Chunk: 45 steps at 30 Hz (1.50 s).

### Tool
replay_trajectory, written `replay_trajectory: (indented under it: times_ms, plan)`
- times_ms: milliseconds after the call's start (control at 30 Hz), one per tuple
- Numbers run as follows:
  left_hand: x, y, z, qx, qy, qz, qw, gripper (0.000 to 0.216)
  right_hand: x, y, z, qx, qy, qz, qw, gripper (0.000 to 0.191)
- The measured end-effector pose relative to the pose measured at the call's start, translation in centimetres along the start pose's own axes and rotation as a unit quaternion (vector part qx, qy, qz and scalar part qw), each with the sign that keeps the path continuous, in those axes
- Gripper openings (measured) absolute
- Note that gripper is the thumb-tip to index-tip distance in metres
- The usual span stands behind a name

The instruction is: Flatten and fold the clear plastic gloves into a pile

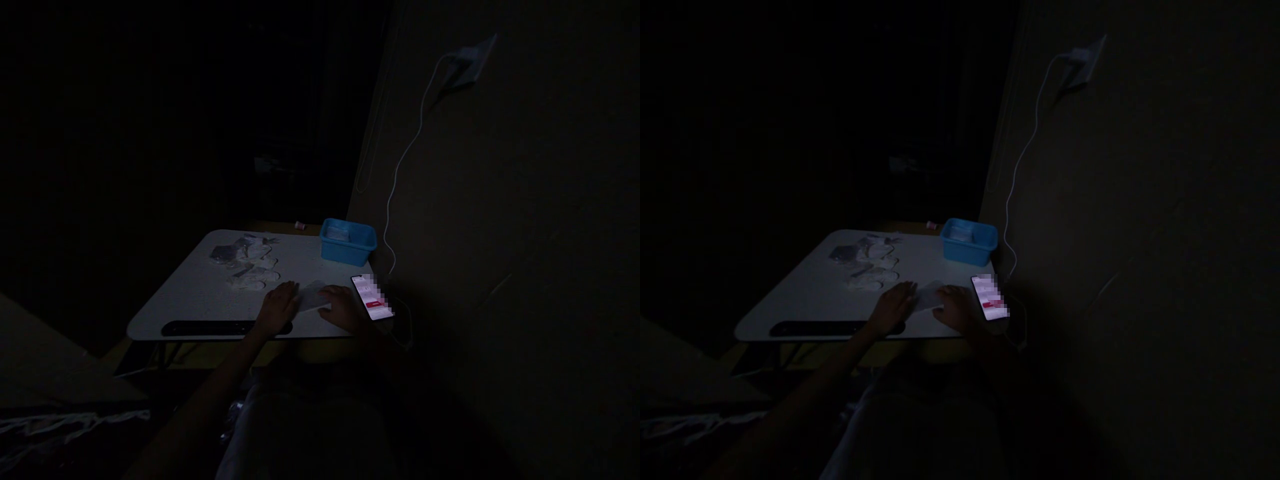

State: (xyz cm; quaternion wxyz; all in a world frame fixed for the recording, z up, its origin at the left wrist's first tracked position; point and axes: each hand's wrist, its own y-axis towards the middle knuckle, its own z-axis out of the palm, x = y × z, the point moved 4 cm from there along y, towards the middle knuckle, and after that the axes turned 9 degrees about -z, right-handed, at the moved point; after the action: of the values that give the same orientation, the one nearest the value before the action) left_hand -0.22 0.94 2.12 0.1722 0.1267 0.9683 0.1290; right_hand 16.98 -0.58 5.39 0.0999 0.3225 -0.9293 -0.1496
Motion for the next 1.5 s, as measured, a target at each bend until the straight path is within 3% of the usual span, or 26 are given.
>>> replay_trajectory:
  times_ms: [200,433,900,1500]
  plan:
    - [-1.5,-0.5,0.2,0.057,0.11,0.028,0.992,0.048,2.0,0.5,1.6,0.004,-0.01,-0.029,1.0,0.04]
    - [-1.1,-0.7,0.6,0.078,0.136,0.052,0.986,0.051,4.3,1.8,3.7,0.054,-0.021,-0.057,0.997,0.051]
    - [-1.8,-0.7,0.2,0.057,0.146,0.042,0.987,0.048,-1.1,-1.1,3.3,0.0,-0.099,0.042,0.994,0.049]
    - [-1.6,-0.8,0.3,0.031,0.122,0.042,0.991,0.048,-1.4,-1.2,3.7,0.002,-0.107,0.055,0.993,0.049]
